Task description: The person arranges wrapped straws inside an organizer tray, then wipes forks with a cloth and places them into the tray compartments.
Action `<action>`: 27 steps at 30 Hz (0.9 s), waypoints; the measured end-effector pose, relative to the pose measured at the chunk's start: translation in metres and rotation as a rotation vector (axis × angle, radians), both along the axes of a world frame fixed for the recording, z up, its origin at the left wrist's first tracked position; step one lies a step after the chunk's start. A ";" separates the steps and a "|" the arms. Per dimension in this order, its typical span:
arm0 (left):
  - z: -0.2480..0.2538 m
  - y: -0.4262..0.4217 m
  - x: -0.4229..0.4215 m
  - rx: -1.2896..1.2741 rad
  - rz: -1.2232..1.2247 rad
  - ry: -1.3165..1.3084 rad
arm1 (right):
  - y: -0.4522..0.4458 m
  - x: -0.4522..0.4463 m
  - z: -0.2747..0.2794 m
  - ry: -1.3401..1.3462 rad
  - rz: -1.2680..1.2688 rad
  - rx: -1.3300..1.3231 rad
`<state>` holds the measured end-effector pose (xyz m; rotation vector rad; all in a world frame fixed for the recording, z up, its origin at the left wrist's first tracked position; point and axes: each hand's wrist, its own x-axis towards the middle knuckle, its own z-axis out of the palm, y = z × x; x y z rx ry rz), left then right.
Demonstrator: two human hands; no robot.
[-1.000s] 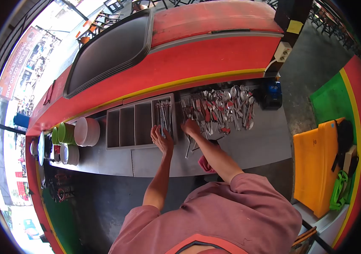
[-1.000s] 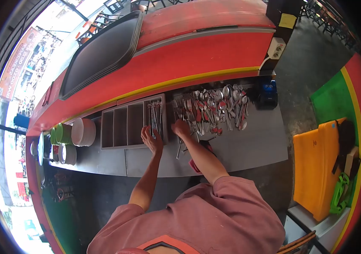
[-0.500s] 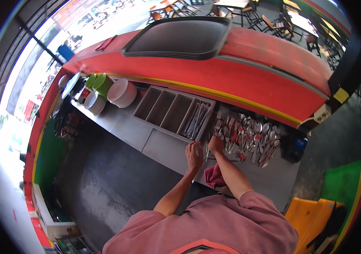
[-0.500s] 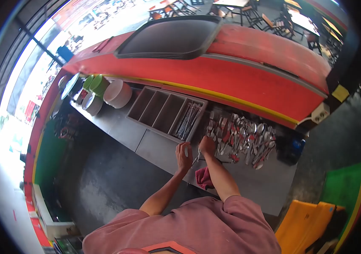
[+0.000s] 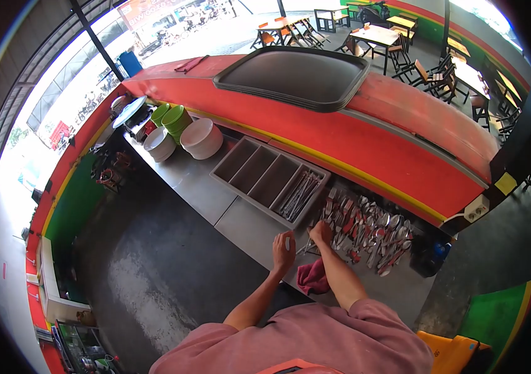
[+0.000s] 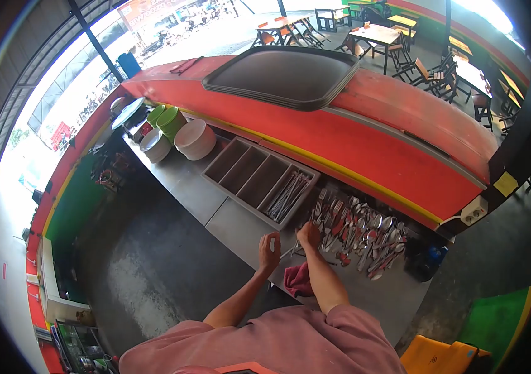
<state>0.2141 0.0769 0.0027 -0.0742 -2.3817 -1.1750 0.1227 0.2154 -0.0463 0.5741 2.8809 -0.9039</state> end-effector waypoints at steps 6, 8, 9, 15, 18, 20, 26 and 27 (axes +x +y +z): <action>0.005 0.017 -0.002 0.244 -0.173 -0.301 | 0.023 0.021 -0.018 -0.006 0.014 -0.341; 0.000 0.027 -0.005 0.244 -0.211 -0.307 | 0.029 0.040 0.005 -0.005 0.059 -0.388; -0.008 0.033 -0.007 0.253 -0.226 -0.306 | 0.031 0.049 0.014 -0.007 0.079 -0.412; -0.027 0.043 -0.009 0.343 -0.346 -0.652 | 0.026 0.074 -0.011 0.118 0.111 -0.520; -0.013 0.032 -0.009 0.339 -0.358 -0.831 | 0.027 0.075 -0.004 0.091 0.151 -0.529; -0.001 0.030 -0.002 0.340 -0.344 -0.861 | 0.027 0.079 0.000 0.038 0.173 -0.531; 0.013 0.017 0.002 0.402 -0.202 -0.885 | 0.002 0.075 0.009 0.039 0.201 -0.664; 0.010 0.012 0.000 0.386 -0.199 -0.846 | 0.001 0.072 0.013 0.047 0.226 -0.692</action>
